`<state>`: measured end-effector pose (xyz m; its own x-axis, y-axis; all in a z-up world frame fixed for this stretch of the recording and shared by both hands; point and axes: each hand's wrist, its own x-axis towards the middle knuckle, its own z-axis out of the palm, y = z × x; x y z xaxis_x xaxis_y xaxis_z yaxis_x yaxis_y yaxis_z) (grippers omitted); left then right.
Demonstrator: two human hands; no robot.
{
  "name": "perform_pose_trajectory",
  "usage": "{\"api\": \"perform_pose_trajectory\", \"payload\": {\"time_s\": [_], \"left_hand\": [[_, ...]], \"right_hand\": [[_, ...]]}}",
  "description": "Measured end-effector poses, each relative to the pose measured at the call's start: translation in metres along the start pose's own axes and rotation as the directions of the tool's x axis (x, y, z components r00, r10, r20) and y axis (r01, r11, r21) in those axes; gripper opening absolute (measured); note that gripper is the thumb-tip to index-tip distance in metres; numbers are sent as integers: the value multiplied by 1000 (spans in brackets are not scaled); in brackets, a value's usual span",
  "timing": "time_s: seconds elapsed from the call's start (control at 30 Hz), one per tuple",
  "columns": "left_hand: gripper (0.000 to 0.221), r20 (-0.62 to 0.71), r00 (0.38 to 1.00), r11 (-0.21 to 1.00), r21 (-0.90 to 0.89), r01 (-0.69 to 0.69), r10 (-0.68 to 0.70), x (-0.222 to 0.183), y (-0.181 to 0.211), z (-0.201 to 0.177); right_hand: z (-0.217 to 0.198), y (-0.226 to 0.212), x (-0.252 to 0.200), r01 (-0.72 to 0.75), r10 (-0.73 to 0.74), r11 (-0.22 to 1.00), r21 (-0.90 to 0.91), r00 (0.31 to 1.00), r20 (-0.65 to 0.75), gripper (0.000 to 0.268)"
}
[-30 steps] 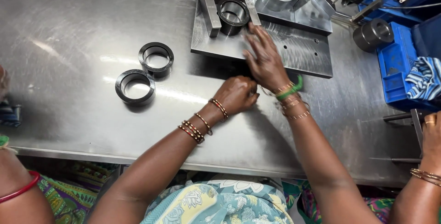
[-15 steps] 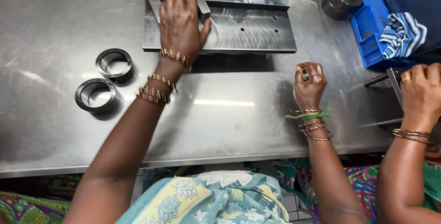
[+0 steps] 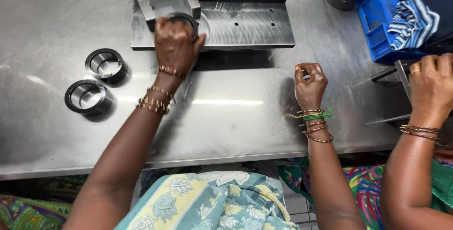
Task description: Inspecting and measuring metal cylindrical parts using a dial gauge fixture on a metal workbench with coworkers.
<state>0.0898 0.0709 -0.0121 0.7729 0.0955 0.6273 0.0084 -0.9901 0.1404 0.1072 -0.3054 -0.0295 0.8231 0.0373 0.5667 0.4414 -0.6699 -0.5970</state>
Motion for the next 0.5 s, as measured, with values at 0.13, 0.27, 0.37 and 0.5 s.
{"api": "perform_pose_trajectory", "payload": {"time_s": [0.13, 0.27, 0.37, 0.5], "left_hand": [[42, -111, 973, 969, -124, -215, 202, -54, 20, -56], [44, 119, 973, 966, -191, -175, 200, -104, 18, -86], [39, 152, 974, 975, -172, -142, 168, -130, -7, -90], [40, 219, 970, 994, -67, -91, 104, -146, -45, -96]], "right_hand": [[2, 5, -4, 39, -39, 999, 11, 999, 15, 4], [7, 6, -6, 62, -64, 997, 35, 997, 54, 4], [7, 5, -8, 40, -42, 999, 28, 996, 80, 4], [8, 3, -8, 51, -52, 999, 8, 994, 93, 4]]}}
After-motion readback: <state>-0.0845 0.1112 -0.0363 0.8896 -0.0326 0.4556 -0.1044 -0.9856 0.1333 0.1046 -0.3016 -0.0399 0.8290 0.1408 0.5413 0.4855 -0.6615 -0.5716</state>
